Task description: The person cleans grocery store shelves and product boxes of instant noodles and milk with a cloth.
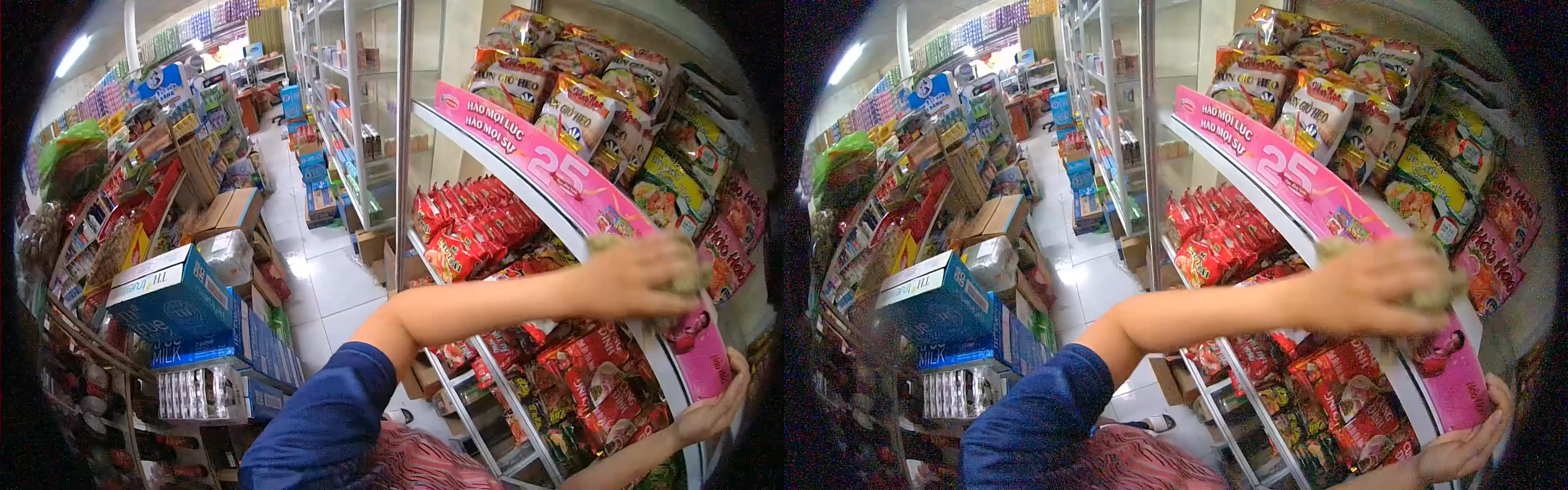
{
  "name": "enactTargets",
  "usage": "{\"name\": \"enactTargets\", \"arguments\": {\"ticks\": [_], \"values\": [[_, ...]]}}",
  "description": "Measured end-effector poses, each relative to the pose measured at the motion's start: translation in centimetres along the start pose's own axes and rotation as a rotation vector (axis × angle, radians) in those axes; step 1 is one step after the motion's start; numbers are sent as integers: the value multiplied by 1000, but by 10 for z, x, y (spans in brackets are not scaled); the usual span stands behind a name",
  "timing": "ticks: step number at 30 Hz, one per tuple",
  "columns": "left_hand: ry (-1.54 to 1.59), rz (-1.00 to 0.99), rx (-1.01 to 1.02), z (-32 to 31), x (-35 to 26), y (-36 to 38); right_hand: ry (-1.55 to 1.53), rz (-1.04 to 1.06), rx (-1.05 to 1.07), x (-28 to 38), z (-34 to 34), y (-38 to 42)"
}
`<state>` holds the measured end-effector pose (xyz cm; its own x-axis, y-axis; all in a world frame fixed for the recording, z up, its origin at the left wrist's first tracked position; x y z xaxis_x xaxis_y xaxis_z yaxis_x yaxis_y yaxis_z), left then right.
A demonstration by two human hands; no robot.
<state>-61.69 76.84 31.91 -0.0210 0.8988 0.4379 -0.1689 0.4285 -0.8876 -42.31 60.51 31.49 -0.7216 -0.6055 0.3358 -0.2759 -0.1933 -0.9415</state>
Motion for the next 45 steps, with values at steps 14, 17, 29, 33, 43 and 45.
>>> {"name": "enactTargets", "arguments": {"ticks": [14,17,29,33,43,45], "values": [[-72,869,-333,169,235,156,289,121,9,24,-22,-2],[-661,731,-148,193,258,178,230,20,-101,25,-30,-2],[-345,545,98,52,61,44,126,39,-177,42,-41,-5],[-263,305,118,5,-4,2,103,72,-183,38,-37,-7],[-75,8,265,-35,-61,-37,-12,32,-118,32,-32,-8],[-61,40,264,-23,-43,-26,129,22,-136,34,-31,-7]]}}
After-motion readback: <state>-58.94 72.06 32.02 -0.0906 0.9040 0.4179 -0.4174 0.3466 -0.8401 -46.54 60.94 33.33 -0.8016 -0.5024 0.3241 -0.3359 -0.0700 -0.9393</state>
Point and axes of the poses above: each hand's wrist, its own y-axis away from the middle knuckle, its own z-axis out of the back of the hand, x = y × z, the point moved 3 cm from there along -y, towards the middle knuckle, and after that the axes turned 8 degrees about -y, right-handed, at the moved point
